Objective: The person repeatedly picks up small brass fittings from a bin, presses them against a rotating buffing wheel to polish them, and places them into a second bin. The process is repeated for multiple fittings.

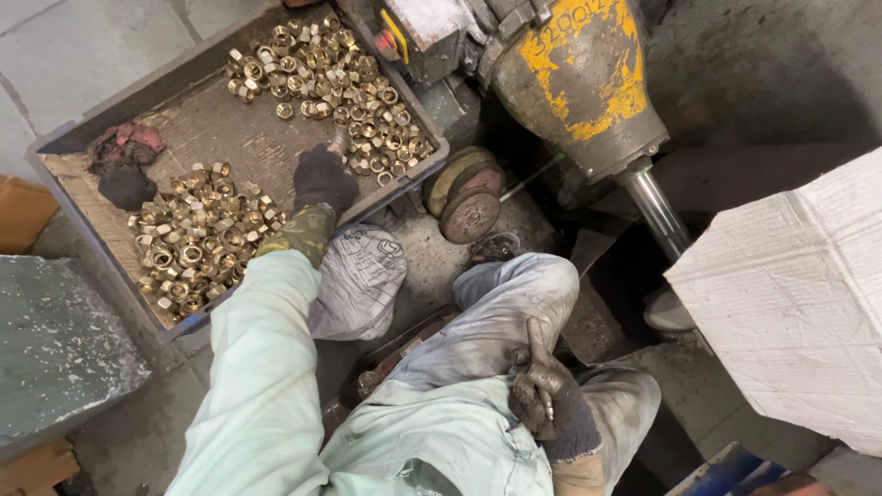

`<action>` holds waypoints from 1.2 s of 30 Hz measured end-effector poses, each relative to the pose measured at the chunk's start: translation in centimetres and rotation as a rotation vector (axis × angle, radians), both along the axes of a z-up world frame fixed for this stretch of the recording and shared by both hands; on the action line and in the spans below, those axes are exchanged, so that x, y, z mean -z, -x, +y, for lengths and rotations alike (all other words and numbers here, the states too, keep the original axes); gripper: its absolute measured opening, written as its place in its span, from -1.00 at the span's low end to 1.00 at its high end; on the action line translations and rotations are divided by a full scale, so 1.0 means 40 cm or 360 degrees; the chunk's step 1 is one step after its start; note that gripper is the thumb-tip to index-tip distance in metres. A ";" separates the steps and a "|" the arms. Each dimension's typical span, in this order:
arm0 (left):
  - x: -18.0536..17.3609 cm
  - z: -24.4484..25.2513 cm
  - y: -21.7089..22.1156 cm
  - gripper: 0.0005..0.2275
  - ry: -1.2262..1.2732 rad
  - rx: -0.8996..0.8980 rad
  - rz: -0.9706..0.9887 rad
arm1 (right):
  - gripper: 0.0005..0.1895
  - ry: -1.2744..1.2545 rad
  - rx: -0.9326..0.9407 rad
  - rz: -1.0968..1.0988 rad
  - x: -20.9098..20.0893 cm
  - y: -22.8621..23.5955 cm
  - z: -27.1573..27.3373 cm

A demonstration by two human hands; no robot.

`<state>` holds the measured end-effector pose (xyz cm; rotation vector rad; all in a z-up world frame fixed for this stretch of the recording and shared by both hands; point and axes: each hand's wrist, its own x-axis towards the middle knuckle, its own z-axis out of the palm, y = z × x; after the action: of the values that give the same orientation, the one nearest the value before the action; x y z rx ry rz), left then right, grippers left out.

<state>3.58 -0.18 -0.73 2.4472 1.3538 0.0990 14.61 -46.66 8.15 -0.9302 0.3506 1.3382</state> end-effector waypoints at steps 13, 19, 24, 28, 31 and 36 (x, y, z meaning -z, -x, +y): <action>0.039 0.012 0.031 -0.47 0.0014 -0.0176 -0.0278 | -0.53 -0.0002 -0.0040 -0.0012 0.009 -0.006 -0.012; 0.057 0.020 -0.018 -0.67 0.0001 -0.0107 0.0231 | -0.53 -0.0004 -0.0069 -0.0023 -0.001 -0.006 0.013; 0.068 0.027 -0.028 -0.69 0.0016 -0.0228 0.0122 | -0.53 0.0002 -0.0059 -0.0029 -0.007 -0.002 0.013; 0.043 0.021 -0.016 -0.66 0.0065 -0.0281 -0.0221 | -0.53 -0.0009 -0.0076 -0.0028 -0.009 -0.007 0.015; 0.016 0.017 0.010 -0.64 0.0661 -0.0812 -0.0974 | -0.53 -0.0011 -0.0061 -0.0027 -0.008 -0.005 0.013; -0.007 0.052 0.082 -0.56 0.1077 -0.1162 -0.1905 | -0.54 0.0003 -0.0066 -0.0029 -0.008 -0.006 0.011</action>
<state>0.30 1.90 -0.46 0.8832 1.2399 0.9174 14.86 -46.23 8.48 -0.9554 0.3201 1.3669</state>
